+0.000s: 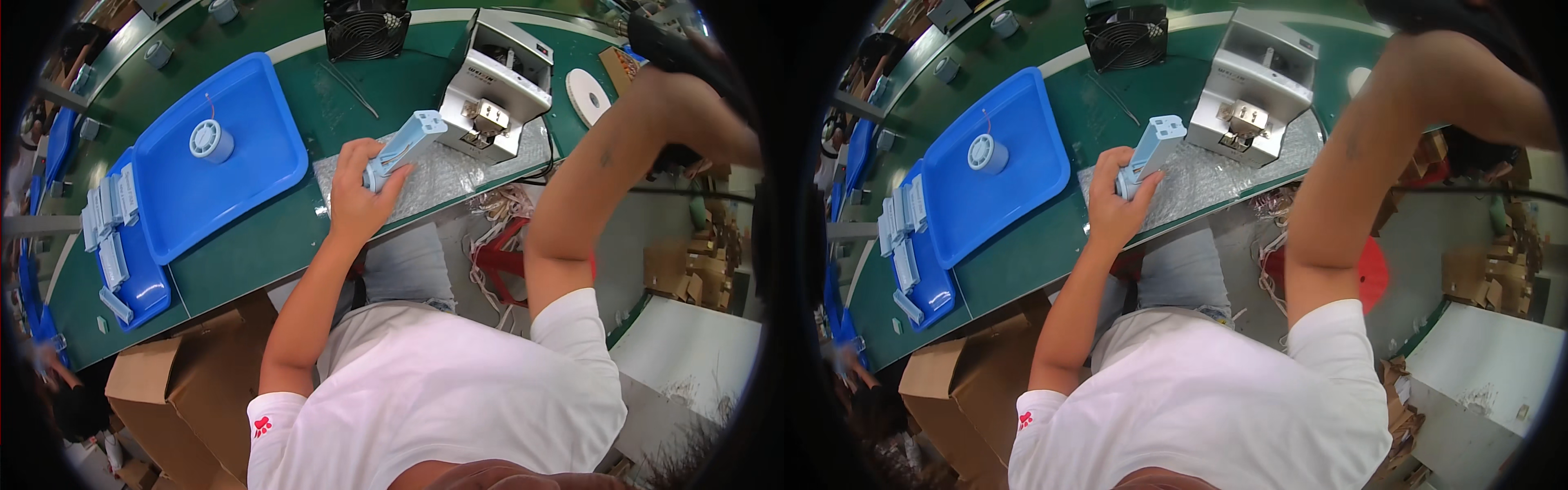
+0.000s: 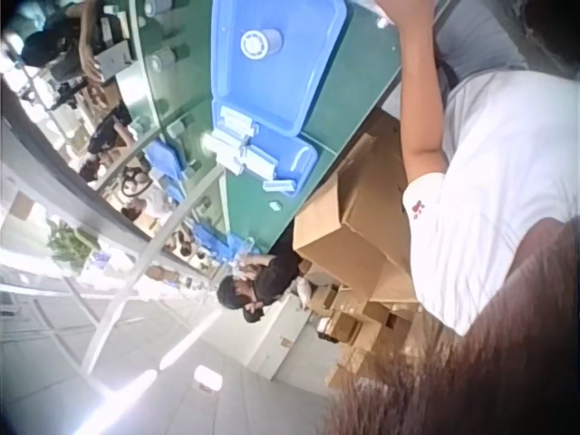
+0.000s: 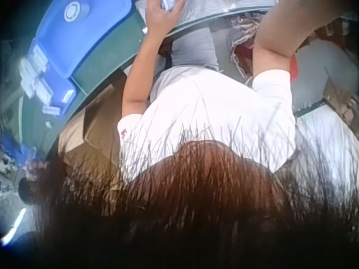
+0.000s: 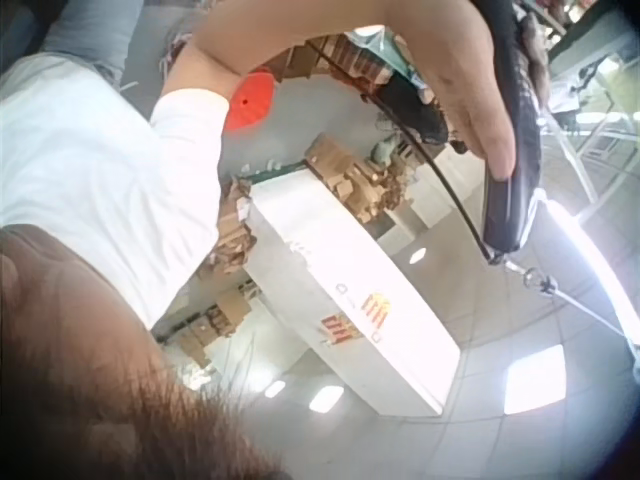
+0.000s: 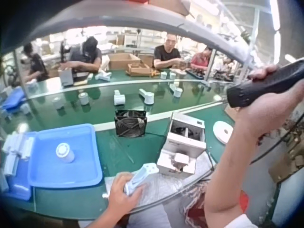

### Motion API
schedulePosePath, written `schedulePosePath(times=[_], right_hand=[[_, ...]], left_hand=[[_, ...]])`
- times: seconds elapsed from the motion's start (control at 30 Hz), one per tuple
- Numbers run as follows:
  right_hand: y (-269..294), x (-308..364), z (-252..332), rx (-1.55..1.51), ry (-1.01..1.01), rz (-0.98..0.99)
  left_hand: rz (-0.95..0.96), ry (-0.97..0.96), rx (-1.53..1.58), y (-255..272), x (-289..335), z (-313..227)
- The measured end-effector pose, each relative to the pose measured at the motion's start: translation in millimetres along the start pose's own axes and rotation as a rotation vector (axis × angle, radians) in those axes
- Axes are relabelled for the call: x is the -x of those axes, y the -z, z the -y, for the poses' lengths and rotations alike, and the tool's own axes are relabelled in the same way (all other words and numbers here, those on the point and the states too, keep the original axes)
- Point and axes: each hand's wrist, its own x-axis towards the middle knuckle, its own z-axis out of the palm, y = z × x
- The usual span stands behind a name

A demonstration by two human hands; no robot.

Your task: The person inserts a cylindrical component into a light blue plastic housing and secures it using a handheld electric screwdriver. They repeat this process for multiple units, placing the finished assemblies into a blue tray on the table.

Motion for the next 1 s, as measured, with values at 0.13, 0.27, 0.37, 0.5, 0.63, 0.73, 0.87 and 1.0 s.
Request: schedulePosePath(times=[0.13,0.27,0.37,0.5,0.63,0.73,0.87,1.0], right_hand=[[92.6,-27.8,-68.3,0.443,-0.015,0.322],[81.5,-25.7,-15.0,-0.380,-0.603,0.276],[21.6,19.5,3.5,-0.195,-0.508,0.305],[-1.0,60.8,-7.6,-0.028,-0.420,0.409],[5.5,73.5,-3.9,-0.014,-0.459,0.318],[2.4,71.2,23.9,-0.069,-0.567,0.266],[-3.3,58.9,26.3,0.049,-0.385,0.345],[-1.5,61.1,6.2,0.010,-0.363,0.375]], left_hand=[[0.043,-0.002,-0.002,-3.0,0.4,1.2],[0.024,-0.027,0.003,-1.6,3.9,6.7],[0.026,-0.034,-0.004,-0.9,1.5,6.5],[0.036,-0.030,0.001,-1.9,2.3,5.1],[0.046,-0.048,0.009,-1.5,0.5,4.9],[0.040,-0.065,0.011,-1.3,3.2,5.4],[0.031,-0.087,0.010,-2.6,0.8,4.7],[0.048,-0.077,-0.016,-1.3,1.6,3.7]])
